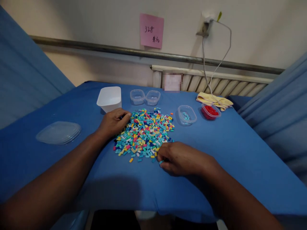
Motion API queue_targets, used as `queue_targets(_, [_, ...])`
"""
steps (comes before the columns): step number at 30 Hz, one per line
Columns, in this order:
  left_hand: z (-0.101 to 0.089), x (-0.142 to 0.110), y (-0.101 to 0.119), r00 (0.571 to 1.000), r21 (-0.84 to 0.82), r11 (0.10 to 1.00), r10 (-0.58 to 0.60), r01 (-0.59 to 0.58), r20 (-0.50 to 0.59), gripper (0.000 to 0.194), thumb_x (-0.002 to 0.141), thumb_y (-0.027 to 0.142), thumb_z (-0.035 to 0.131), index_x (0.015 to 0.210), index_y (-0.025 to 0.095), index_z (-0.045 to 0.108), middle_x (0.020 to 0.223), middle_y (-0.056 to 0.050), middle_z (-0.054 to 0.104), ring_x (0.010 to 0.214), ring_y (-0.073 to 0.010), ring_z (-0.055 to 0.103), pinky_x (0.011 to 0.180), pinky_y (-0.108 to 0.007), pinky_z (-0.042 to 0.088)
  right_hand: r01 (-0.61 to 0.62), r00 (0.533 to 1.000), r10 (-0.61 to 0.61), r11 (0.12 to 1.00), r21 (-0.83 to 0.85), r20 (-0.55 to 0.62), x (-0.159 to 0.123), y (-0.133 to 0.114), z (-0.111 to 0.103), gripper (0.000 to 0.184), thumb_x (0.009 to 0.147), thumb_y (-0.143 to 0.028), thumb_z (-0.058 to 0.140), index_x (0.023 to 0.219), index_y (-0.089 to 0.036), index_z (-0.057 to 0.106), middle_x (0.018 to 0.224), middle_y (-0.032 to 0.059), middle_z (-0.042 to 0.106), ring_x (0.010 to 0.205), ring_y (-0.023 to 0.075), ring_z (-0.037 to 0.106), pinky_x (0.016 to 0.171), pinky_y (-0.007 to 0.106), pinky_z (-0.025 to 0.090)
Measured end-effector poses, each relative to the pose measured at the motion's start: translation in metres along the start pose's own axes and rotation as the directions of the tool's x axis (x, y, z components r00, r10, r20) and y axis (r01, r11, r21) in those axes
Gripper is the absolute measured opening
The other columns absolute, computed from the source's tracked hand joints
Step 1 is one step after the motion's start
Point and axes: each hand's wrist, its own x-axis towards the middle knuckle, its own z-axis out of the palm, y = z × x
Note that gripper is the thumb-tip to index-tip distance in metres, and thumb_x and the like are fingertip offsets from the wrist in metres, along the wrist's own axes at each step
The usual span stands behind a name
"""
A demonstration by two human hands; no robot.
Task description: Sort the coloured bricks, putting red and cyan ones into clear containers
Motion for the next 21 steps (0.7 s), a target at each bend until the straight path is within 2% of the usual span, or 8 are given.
queue_targets(6, [-0.003,0.001,0.002,1.0,-0.027,1.0,-0.014,0.013,-0.01,0.037,0.1,0.047,0.054,0.093,0.021,0.079,0.096,-0.007,0.079,0.093,-0.0243,0.073,0.083,-0.034,0.054,0.027,0.999,-0.029,0.996,-0.091,-0.029,0.005,0.0,0.006,0.008,0.096,-0.014,0.065,0.1,-0.02,0.068,0.098,0.0041,0.071,0.091,0.0184,0.065,0.083,0.029,0.048])
queue_targets(8, [-0.003,0.002,0.002,1.0,-0.019,1.0,-0.014,0.014,-0.01,0.037,0.1,0.048,0.053,0.093,0.022,0.079,0.094,-0.007,0.078,0.092,-0.0244,0.073,0.082,-0.034,0.054,0.029,0.998,-0.037,0.99,-0.136,-0.057,0.007,-0.001,0.009,0.005,0.1,-0.021,0.066,0.103,-0.019,0.07,0.1,0.0054,0.072,0.091,0.0193,0.066,0.082,0.03,0.048])
queue_targets(10, [-0.003,0.002,0.001,1.0,-0.008,1.0,-0.006,0.006,-0.007,0.038,0.1,0.049,0.053,0.093,0.022,0.079,0.093,-0.007,0.078,0.092,-0.0247,0.072,0.082,-0.035,0.054,0.05,0.994,-0.065,0.986,-0.161,-0.091,0.009,0.001,0.009,0.017,0.105,-0.035,0.068,0.111,-0.02,0.072,0.103,0.0067,0.074,0.092,0.0204,0.068,0.081,0.031,0.049])
queue_targets(13, [-0.003,0.003,-0.001,1.0,-0.001,1.0,-0.005,0.005,-0.009,0.038,0.1,0.049,0.053,0.095,0.022,0.079,0.093,-0.007,0.078,0.094,-0.0253,0.072,0.084,-0.035,0.054,0.027,0.962,-0.073,0.984,-0.174,-0.262,0.005,0.012,-0.001,0.029,0.108,-0.049,0.063,0.113,-0.022,0.073,0.103,0.0064,0.077,0.092,0.0211,0.071,0.081,0.032,0.052])
queue_targets(14, [-0.003,0.003,-0.001,1.0,-0.002,1.0,-0.008,0.008,-0.011,0.038,0.099,0.049,0.053,0.095,0.023,0.079,0.094,-0.007,0.079,0.094,-0.0253,0.072,0.085,-0.035,0.054,-0.027,0.926,-0.048,0.981,-0.191,-0.375,0.002,0.019,-0.007,0.029,0.109,-0.049,0.06,0.112,-0.023,0.074,0.103,0.007,0.077,0.093,0.0218,0.071,0.082,0.033,0.053])
queue_targets(15, [-0.003,0.003,-0.001,1.0,-0.003,1.0,-0.013,0.013,-0.013,0.038,0.099,0.05,0.053,0.095,0.023,0.079,0.095,-0.007,0.079,0.095,-0.0253,0.072,0.085,-0.035,0.054,-0.108,0.865,-0.011,0.972,-0.208,-0.502,-0.003,0.029,-0.013,0.029,0.11,-0.048,0.058,0.113,-0.024,0.074,0.104,0.008,0.077,0.093,0.0227,0.071,0.082,0.035,0.054])
queue_targets(18, [-0.004,0.003,0.0,1.0,-0.006,1.0,-0.011,0.01,-0.013,0.038,0.099,0.05,0.052,0.094,0.023,0.079,0.094,-0.007,0.079,0.094,-0.0249,0.072,0.084,-0.034,0.054,-0.433,0.599,0.106,0.877,-0.21,-0.794,-0.017,0.063,-0.028,0.035,0.107,-0.047,0.059,0.126,-0.022,0.074,0.116,0.0152,0.076,0.092,0.0273,0.072,0.083,0.041,0.056])
queue_targets(21, [-0.004,0.003,0.0,1.0,-0.009,1.0,0.003,-0.004,-0.013,0.039,0.099,0.05,0.053,0.093,0.023,0.079,0.093,-0.007,0.078,0.091,-0.0245,0.072,0.082,-0.034,0.053,-0.616,0.498,0.209,0.768,-0.174,-0.842,-0.027,0.094,-0.034,0.049,0.101,-0.055,0.063,0.134,-0.019,0.072,0.137,0.0206,0.07,0.101,0.0318,0.072,0.092,0.048,0.057])
